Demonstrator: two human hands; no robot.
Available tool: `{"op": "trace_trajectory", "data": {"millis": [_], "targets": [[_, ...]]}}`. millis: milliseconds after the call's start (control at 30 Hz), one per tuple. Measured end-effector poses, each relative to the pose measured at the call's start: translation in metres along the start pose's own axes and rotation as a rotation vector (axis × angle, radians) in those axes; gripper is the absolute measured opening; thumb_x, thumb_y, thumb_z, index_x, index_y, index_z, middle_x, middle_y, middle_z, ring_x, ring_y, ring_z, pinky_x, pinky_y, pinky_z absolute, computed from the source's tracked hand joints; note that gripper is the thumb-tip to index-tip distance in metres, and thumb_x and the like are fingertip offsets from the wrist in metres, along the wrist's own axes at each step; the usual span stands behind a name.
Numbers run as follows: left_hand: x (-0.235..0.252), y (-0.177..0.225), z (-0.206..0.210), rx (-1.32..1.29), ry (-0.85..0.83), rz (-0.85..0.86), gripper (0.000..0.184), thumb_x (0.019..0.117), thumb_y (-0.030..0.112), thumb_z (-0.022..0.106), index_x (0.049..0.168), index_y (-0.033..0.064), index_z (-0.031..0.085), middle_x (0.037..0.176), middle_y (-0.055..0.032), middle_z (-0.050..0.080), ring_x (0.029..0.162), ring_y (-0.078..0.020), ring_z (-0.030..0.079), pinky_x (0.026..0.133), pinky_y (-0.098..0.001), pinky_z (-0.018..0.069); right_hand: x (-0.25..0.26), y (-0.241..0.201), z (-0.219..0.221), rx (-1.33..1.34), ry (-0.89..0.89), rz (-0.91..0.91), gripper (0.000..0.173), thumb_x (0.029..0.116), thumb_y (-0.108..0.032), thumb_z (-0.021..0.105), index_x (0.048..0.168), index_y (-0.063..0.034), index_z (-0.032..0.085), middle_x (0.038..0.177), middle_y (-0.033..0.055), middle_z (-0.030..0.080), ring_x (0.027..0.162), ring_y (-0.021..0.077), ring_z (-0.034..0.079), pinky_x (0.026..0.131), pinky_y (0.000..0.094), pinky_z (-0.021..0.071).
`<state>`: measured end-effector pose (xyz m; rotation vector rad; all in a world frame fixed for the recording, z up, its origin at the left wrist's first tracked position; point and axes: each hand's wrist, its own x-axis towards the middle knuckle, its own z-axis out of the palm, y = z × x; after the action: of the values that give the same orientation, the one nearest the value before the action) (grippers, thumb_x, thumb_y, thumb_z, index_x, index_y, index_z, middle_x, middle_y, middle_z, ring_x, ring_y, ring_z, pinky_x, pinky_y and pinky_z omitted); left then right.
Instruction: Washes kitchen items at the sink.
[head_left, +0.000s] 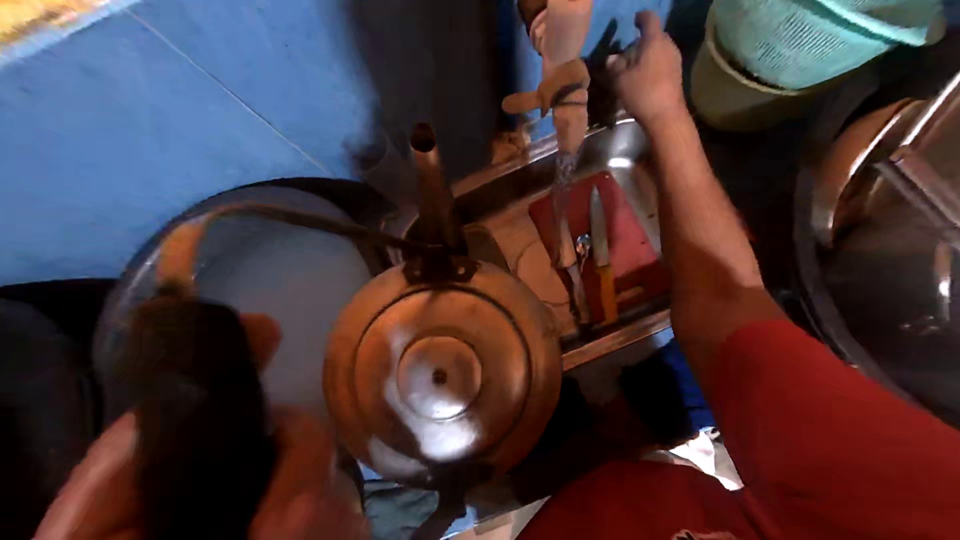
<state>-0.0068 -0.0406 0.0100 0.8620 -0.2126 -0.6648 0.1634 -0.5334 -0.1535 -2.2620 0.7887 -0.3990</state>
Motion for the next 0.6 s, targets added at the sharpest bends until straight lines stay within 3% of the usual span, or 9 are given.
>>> {"op": "trace_trajectory", "data": {"millis": [100,167,200,233,300,367,433,500,600], "targets": [[0.021,-0.024,-0.002,-0.057,-0.134,0.031,0.044,0.1025,0.017,0.055,0.145,0.0078,0.047,0.100,-0.0133,0.066,0.065,-0.0180,0.065,0.056,-0.0299,0.0582,-0.079,-0.017,-0.031,0.084,-0.109,-0.045,0.035,0.1041,-0.027,0.055,0.128,-0.0015,0.061,0.116,0.0180,0.068,0.100,0.0282,0.070,0.090,0.0497,0.0566],[0.035,-0.043,0.025,0.006,-0.006,0.092,0.035,0.1011,0.021,0.059,0.135,0.0118,0.055,0.088,-0.0060,0.069,0.054,-0.0097,0.062,0.047,-0.0230,0.0555,-0.141,-0.030,-0.051,0.222,-0.246,-0.205,0.025,0.1046,-0.027,0.057,0.109,-0.0045,0.066,0.089,0.0052,0.068,0.072,0.0120,0.066,0.068,0.0325,0.0575],[0.043,-0.056,0.040,0.071,0.072,0.168,0.028,0.1030,0.021,0.053,0.130,0.0114,0.056,0.082,-0.0022,0.067,0.051,-0.0060,0.059,0.044,-0.0196,0.0528,-0.166,-0.039,-0.059,0.316,-0.326,-0.329,0.023,0.1052,-0.026,0.057,0.102,-0.0066,0.068,0.081,-0.0012,0.066,0.065,0.0047,0.062,0.062,0.0240,0.0556],[0.051,-0.070,0.052,0.141,0.136,0.239,0.024,0.1048,0.018,0.044,0.125,0.0111,0.055,0.080,0.0006,0.063,0.051,-0.0045,0.057,0.045,-0.0180,0.0524,-0.184,-0.050,-0.065,0.402,-0.417,-0.457,0.024,0.1063,-0.025,0.054,0.100,-0.0075,0.069,0.079,-0.0052,0.067,0.064,0.0007,0.062,0.060,0.0200,0.0549],[0.068,-0.093,0.069,0.183,0.183,0.299,0.022,0.1063,0.012,0.033,0.122,0.0109,0.050,0.085,-0.0001,0.063,0.059,-0.0069,0.062,0.054,-0.0210,0.0568,-0.205,-0.081,-0.077,0.474,-0.625,-0.622,0.035,0.1096,-0.030,0.045,0.108,-0.0067,0.071,0.085,-0.0059,0.071,0.071,0.0009,0.067,0.066,0.0218,0.0597],[0.083,-0.115,0.078,0.200,0.154,0.320,0.033,0.1053,0.010,0.035,0.138,0.0090,0.039,0.104,-0.0028,0.064,0.081,-0.0105,0.067,0.072,-0.0283,0.0611,-0.215,-0.112,-0.084,0.448,-0.779,-0.613,0.042,0.1101,-0.040,0.041,0.114,-0.0089,0.070,0.086,-0.0068,0.069,0.074,0.0005,0.067,0.066,0.0218,0.0605],[0.092,-0.130,0.086,0.277,0.079,0.309,0.048,0.1054,0.009,0.039,0.151,0.0041,0.026,0.123,-0.0064,0.057,0.107,-0.0121,0.064,0.092,-0.0327,0.0577,-0.219,-0.136,-0.089,0.325,-0.851,-0.504,0.036,0.1081,-0.042,0.046,0.109,-0.0134,0.068,0.086,-0.0068,0.066,0.073,-0.0009,0.062,0.065,0.0203,0.0537],[0.101,-0.137,0.090,0.451,0.040,0.280,0.041,0.1055,0.010,0.046,0.144,-0.0030,0.036,0.120,-0.0119,0.059,0.105,-0.0130,0.064,0.090,-0.0323,0.0584,-0.212,-0.146,-0.095,0.261,-0.911,-0.430,0.022,0.1039,-0.030,0.057,0.111,-0.0116,0.065,0.092,-0.0030,0.070,0.076,0.0014,0.065,0.069,0.0208,0.0551],[0.121,-0.119,0.083,0.943,-0.137,0.125,0.040,0.1081,0.021,0.049,0.138,-0.0044,0.048,0.111,-0.0150,0.069,0.092,-0.0157,0.071,0.084,-0.0343,0.0598,-0.196,-0.146,-0.115,0.153,-0.911,-0.347,0.010,0.1007,-0.013,0.055,0.106,-0.0094,0.063,0.084,-0.0008,0.065,0.064,0.0045,0.061,0.056,0.0206,0.0538]]}}
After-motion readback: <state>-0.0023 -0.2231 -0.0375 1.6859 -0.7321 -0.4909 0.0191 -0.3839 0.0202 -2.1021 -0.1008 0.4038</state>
